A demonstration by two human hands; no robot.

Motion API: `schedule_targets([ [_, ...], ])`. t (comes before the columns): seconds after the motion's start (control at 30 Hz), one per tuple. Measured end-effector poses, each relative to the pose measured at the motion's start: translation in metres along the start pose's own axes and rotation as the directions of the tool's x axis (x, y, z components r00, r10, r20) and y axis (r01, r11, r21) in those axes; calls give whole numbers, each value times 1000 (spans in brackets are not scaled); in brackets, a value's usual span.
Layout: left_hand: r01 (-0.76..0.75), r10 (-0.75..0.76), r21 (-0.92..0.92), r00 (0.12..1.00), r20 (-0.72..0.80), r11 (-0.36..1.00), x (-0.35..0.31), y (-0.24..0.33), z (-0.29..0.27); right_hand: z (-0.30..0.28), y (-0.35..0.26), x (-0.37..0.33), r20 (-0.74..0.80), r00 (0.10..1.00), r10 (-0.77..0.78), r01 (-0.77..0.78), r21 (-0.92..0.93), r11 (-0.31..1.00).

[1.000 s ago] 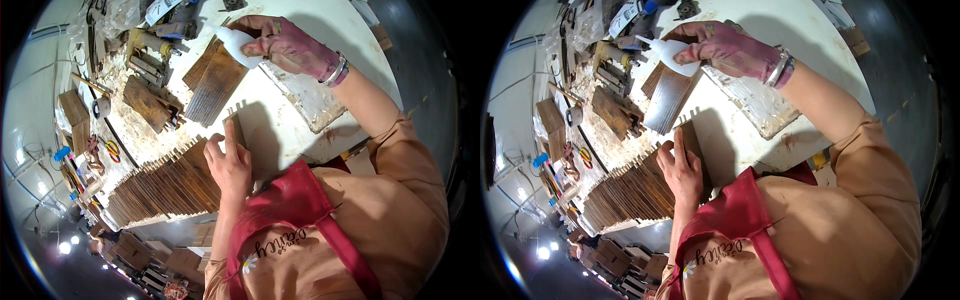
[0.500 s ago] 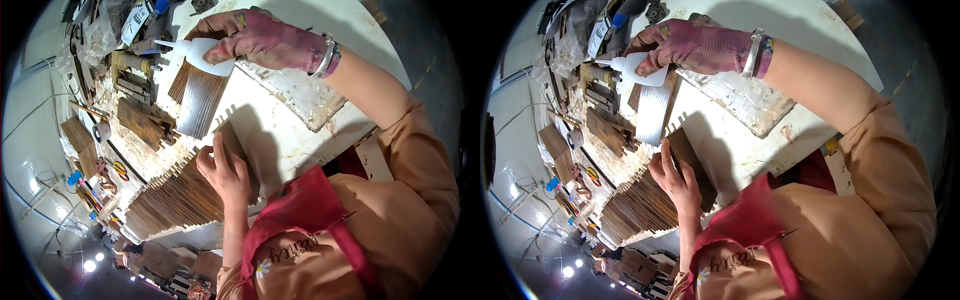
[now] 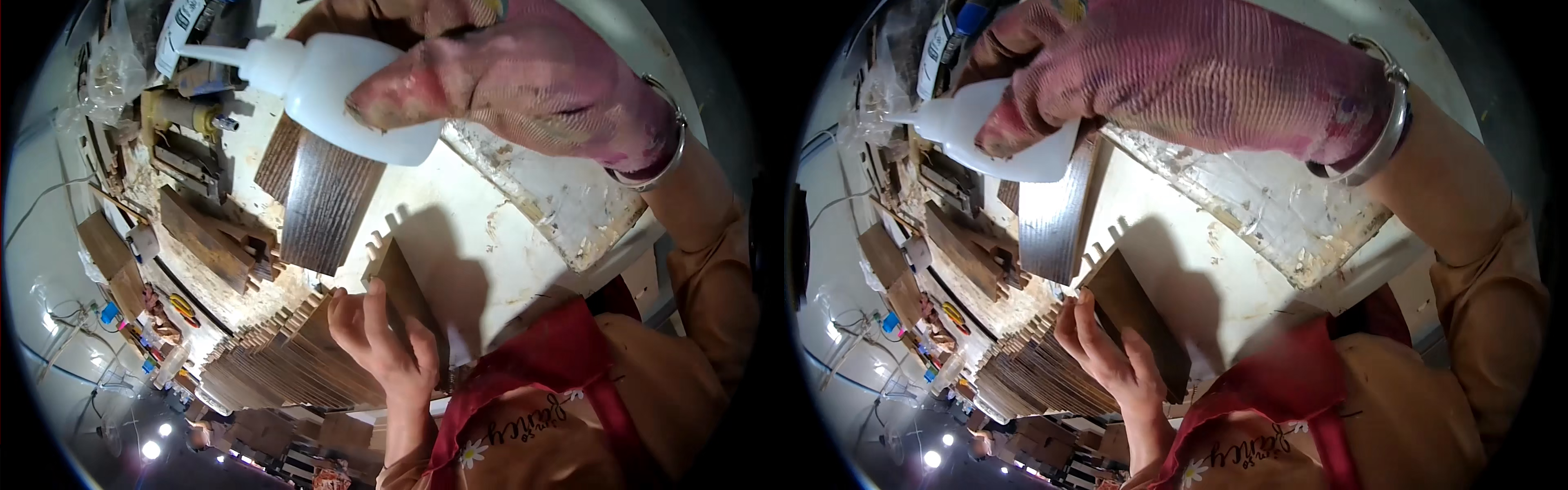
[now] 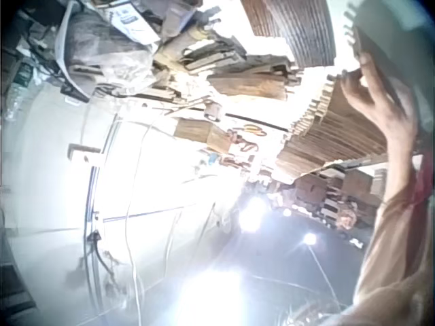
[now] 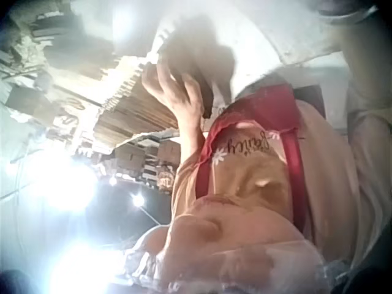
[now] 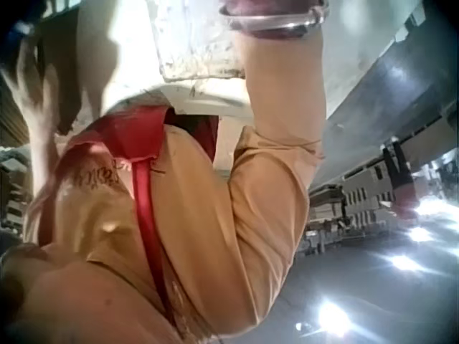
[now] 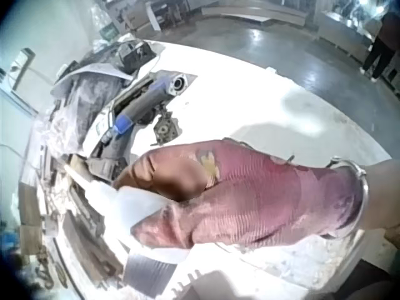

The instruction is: The person applies glue from a squeeze bottle to the ends of small wooden pieces, handling the pieces one at a time and lining them up on a workbench.

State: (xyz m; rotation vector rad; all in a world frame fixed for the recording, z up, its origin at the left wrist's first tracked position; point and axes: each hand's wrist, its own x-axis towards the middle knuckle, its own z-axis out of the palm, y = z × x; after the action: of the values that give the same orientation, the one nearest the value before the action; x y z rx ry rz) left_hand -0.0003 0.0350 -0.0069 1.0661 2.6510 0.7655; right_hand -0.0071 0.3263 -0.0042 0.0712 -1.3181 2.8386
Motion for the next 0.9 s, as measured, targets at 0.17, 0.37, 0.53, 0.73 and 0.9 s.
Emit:
schedule_targets([
  [0.17,14,-18,80,999,47,997,2,-1,0,-2,5,-4,-54,996,-68,57,-192,980],
  [0.37,-8,2,139,999,40,990,7,6,-6,-9,4,-4,-45,999,-27,23,-76,997],
  [0.53,-56,57,243,998,1,969,12,10,-7,-12,3,-3,-32,999,-2,2,3,1000],
  [0.73,-63,83,258,994,-66,964,13,10,-1,-7,14,-2,-117,991,-73,63,-83,995],
  [0.9,-39,61,214,993,-97,976,12,7,1,-5,9,-1,-158,985,-72,12,-354,935],
])
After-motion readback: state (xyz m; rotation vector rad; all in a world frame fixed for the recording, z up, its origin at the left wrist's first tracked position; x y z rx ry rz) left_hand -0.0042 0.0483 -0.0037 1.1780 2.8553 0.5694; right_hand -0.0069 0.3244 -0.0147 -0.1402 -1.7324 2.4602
